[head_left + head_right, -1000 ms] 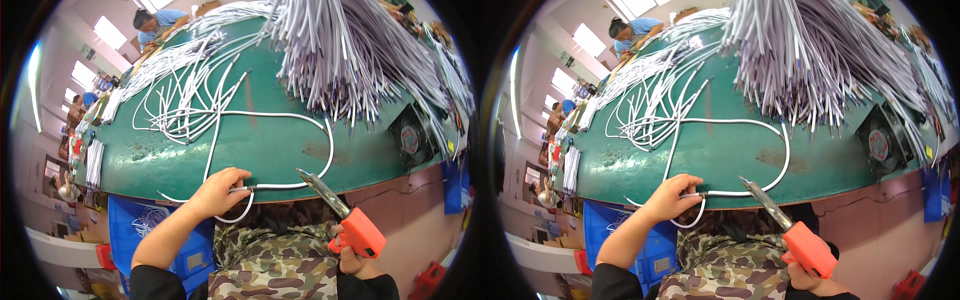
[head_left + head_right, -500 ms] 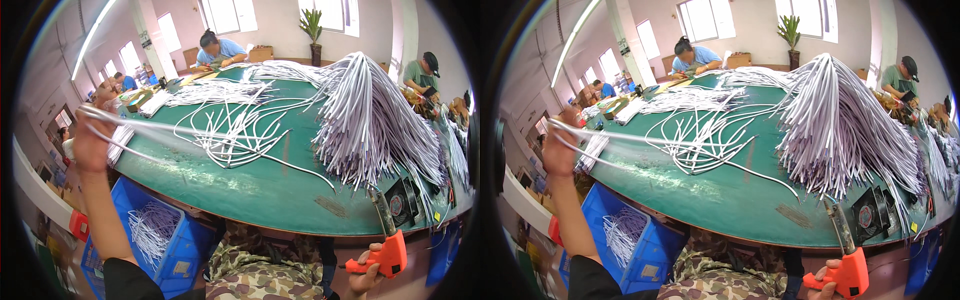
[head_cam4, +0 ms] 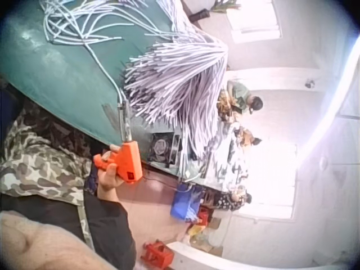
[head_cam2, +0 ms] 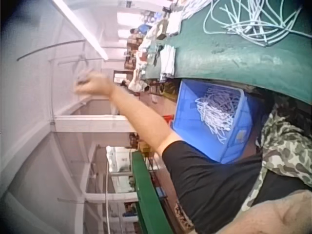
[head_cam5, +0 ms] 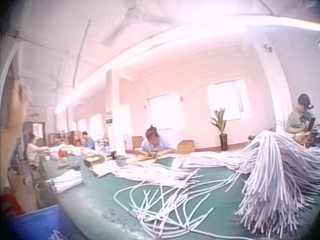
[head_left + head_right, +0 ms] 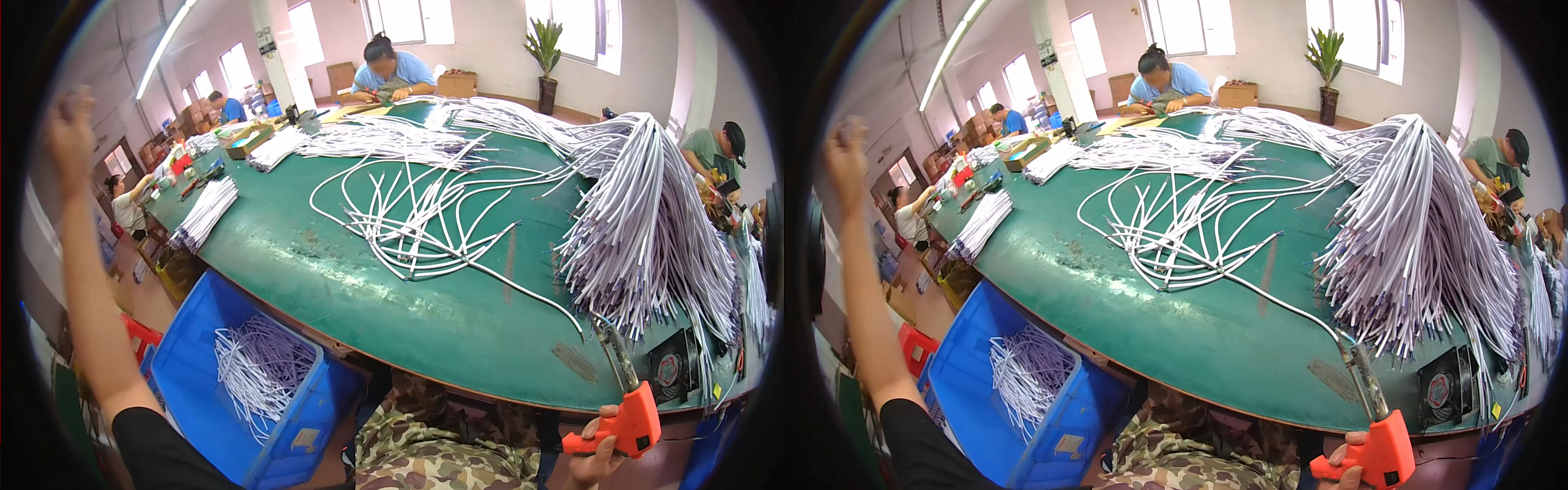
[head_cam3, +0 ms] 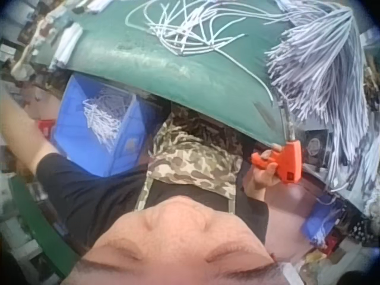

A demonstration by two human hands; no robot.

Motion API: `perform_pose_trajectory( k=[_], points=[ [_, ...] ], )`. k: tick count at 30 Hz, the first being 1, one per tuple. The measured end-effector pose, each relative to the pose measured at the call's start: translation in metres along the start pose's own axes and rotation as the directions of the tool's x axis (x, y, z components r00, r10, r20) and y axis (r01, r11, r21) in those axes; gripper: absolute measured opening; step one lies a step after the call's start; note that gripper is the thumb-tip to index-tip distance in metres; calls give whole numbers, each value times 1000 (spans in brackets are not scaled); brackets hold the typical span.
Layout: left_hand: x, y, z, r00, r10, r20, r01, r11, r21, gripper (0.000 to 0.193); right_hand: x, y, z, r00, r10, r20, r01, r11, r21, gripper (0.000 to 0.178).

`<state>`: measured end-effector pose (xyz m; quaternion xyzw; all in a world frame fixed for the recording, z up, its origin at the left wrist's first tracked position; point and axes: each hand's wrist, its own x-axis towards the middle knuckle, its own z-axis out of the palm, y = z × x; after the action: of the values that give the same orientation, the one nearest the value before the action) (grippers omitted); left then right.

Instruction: The person solders wires together using a soldering gun and places the soldered wires into a blue bin.

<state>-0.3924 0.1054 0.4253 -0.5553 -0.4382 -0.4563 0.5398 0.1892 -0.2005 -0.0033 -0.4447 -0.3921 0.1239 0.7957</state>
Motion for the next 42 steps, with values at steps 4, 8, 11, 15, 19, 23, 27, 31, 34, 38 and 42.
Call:
perform_pose_trajectory(
  k=[4, 8, 11, 15, 19, 23, 27, 31, 34, 38, 42],
  points=[
    [-155, 57, 174, 974, -151, 167, 199, 925, -325, 21, 3, 5, 16, 998, 69, 4, -68, 997, -21, 46],
    [-299, 117, 275, 942, -113, 315, 238, 888, -393, 21, 10, 6, 29, 993, 109, 33, -106, 991, -76, 50],
    [-383, 163, 307, 679, -178, 713, 571, 739, -358, 33, 12, 8, 36, 988, 152, 8, -150, 983, -106, 50],
    [-410, 222, 311, 704, -143, 695, 567, 703, -429, 47, 13, 10, 37, 984, 175, 21, -171, 976, -132, 50],
    [-352, 299, 264, 860, 228, 457, 176, 708, -684, 56, 12, 16, 35, 970, 244, 5, -243, 968, -59, 50],
    [-340, 411, 182, 734, 609, 302, 120, 322, -939, 34, 9, 22, 32, 962, 273, -8, -274, 962, -25, 52],
    [-342, 456, 158, 524, 773, 358, 241, 269, -932, 13, 3, 19, 21, 944, 328, -22, -328, 945, 3, 54],
    [-322, 454, 156, 455, 824, 337, 324, 200, -925, 6, -2, 13, 5, 949, 315, -12, -314, 949, 30, 55],
    [-282, 450, 139, 394, 783, 481, 406, 321, -856, 8, 0, 10, -2, 948, 320, 2, -320, 947, 28, 54],
    [-237, 436, 81, 398, 870, 291, 407, 117, -906, 11, 9, 0, -9, 975, 221, -35, -222, 975, -2, 54],
    [-275, 431, -12, 165, 954, 250, 324, 187, -927, 13, 12, -9, -3, 990, 132, 57, -136, 988, 72, 54]
  ],
)
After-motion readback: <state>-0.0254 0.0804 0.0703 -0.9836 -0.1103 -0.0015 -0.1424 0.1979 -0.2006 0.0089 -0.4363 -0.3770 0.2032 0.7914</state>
